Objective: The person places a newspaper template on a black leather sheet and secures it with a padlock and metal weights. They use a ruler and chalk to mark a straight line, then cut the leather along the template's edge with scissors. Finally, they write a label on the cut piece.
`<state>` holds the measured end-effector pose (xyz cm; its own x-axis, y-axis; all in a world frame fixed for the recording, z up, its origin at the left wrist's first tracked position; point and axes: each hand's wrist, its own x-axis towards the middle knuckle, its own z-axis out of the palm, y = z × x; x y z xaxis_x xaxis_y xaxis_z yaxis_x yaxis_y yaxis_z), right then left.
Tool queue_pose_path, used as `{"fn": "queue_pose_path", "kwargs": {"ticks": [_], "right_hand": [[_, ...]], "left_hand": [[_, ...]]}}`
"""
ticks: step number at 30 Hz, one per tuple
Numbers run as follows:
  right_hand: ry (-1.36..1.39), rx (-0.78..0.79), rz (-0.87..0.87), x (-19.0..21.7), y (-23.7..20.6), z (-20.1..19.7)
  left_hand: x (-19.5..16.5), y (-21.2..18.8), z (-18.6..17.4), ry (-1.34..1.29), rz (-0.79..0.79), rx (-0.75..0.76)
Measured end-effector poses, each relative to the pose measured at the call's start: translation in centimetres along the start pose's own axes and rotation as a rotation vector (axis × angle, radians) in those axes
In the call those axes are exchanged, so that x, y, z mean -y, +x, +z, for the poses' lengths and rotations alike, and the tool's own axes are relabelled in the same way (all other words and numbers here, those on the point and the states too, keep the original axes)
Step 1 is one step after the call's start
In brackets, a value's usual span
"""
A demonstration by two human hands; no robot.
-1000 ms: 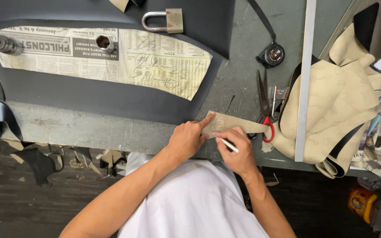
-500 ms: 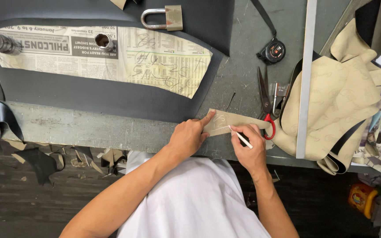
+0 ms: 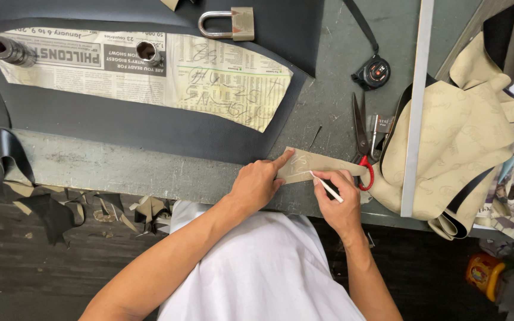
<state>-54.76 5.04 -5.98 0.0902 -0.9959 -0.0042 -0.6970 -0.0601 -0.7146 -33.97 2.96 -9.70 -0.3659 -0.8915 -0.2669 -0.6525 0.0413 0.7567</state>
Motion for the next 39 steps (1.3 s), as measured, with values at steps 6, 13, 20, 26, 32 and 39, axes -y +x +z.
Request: {"fn": "queue_pose_path", "kwargs": {"ticks": [6,13,20,26,32,39], "right_hand": [[0.08,0.031,-0.007,0.8,-0.4,0.3],[0.022,0.027,-0.107,0.8,-0.3,1.1],[0.056,0.104,-0.094,0.5,-0.1,0.4],[0.07,0.106,-0.04,0.6,0.0,0.3],[0.079,0.107,0.034,0.6,-0.1,0.4],[0.058,0.15,-0.052,-0.2,0.2,-0.1]], "left_hand": [[0.0,0.0,0.0,-0.005,0.006,-0.001],[0.1,0.0,0.1,0.014,0.009,-0.011],[-0.1,0.0,0.0,0.008,-0.005,0.006],[-0.1,0.0,-0.1,0.001,0.002,-0.006],[0.0,-0.1,0.0,-0.025,0.014,-0.026],[-0.2,0.0,-0.1,-0.003,-0.005,0.008]]}}
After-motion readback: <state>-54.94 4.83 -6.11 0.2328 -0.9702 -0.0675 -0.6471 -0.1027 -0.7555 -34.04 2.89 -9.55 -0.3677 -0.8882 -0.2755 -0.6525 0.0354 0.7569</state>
